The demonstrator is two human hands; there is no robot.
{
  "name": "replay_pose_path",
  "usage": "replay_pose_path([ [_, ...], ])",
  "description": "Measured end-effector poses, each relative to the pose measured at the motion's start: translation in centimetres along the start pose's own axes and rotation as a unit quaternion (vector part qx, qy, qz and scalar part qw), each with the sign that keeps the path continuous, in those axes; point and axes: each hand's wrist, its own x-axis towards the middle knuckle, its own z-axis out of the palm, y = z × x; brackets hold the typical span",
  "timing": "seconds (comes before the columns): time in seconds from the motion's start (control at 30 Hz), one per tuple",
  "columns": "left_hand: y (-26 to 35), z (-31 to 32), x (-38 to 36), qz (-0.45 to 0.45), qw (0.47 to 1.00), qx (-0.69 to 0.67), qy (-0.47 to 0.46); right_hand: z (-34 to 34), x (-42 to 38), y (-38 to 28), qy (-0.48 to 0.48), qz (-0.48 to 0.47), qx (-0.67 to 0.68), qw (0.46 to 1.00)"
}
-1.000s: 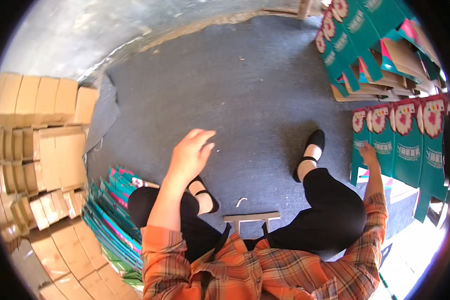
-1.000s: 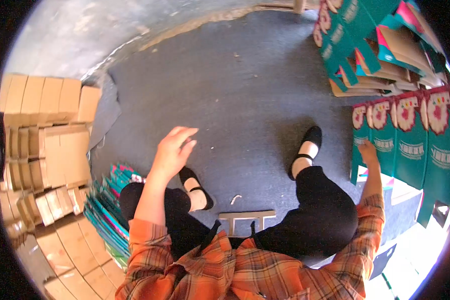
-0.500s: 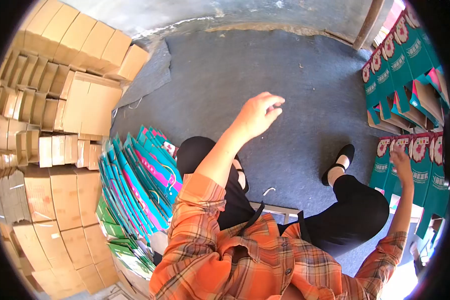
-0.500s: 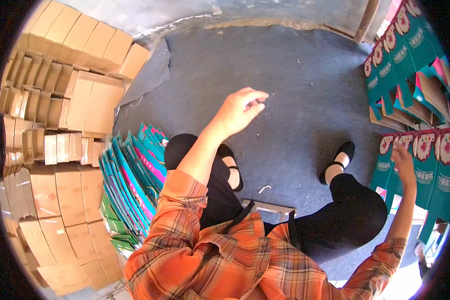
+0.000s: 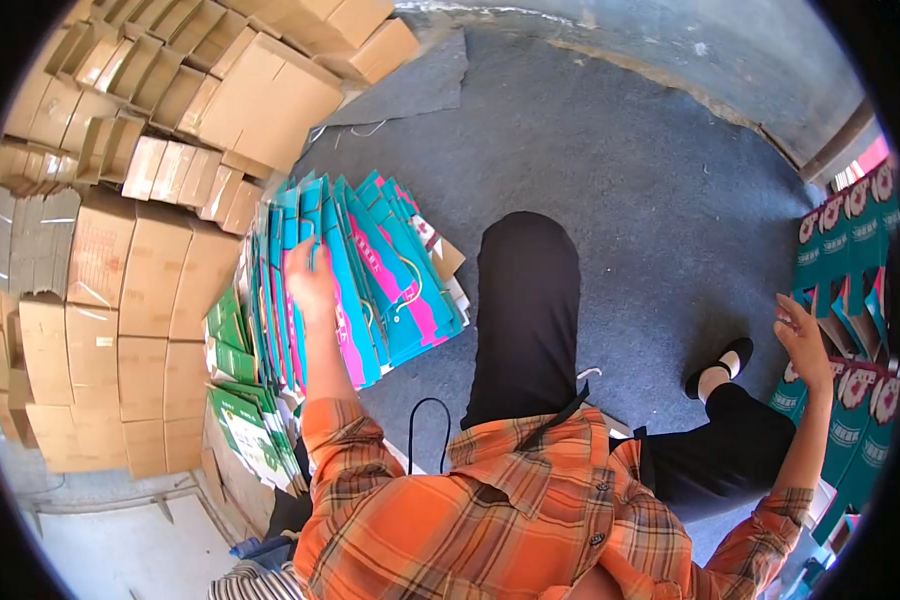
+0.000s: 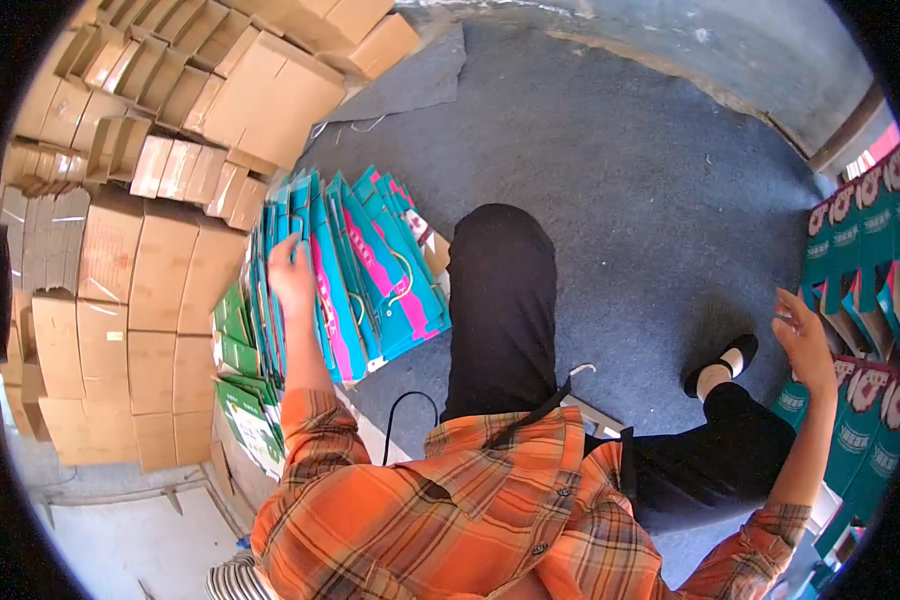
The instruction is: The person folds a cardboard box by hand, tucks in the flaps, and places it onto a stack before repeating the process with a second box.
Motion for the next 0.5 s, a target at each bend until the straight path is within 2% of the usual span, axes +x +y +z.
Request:
replay_pose_path([
  [0.07,-6.4,-3.0,-2.3,-0.034,0.996,0.078,0.039,0.8,0.6,1.1,0.024,-0.008,-0.007,1.000],
  [0.13,-11.7,-5.0,-5.0,-0.148,0.981,0.110,0.057,0.9,1.1,3.2,0.025,-0.002,-0.043,0.999],
  [0.2,-17.4,-5.8,-7.7,-0.212,0.964,0.156,0.035,0.4,1.6,5.5,0.027,0.005,-0.076,0.997],
  [0.27,-19.5,-6.0,-9.1,-0.234,0.957,0.167,0.045,-0.4,1.7,7.5,0.049,0.058,-0.009,0.997],
  [0.33,-20.7,-6.0,-9.9,-0.316,0.940,0.129,-0.004,-1.3,1.9,9.5,0.053,0.066,-0.015,0.996],
  [0.5,-22.2,-4.7,-9.0,-0.312,0.931,0.189,-0.014,-1.2,1.0,9.2,0.071,0.123,-0.064,0.988],
])
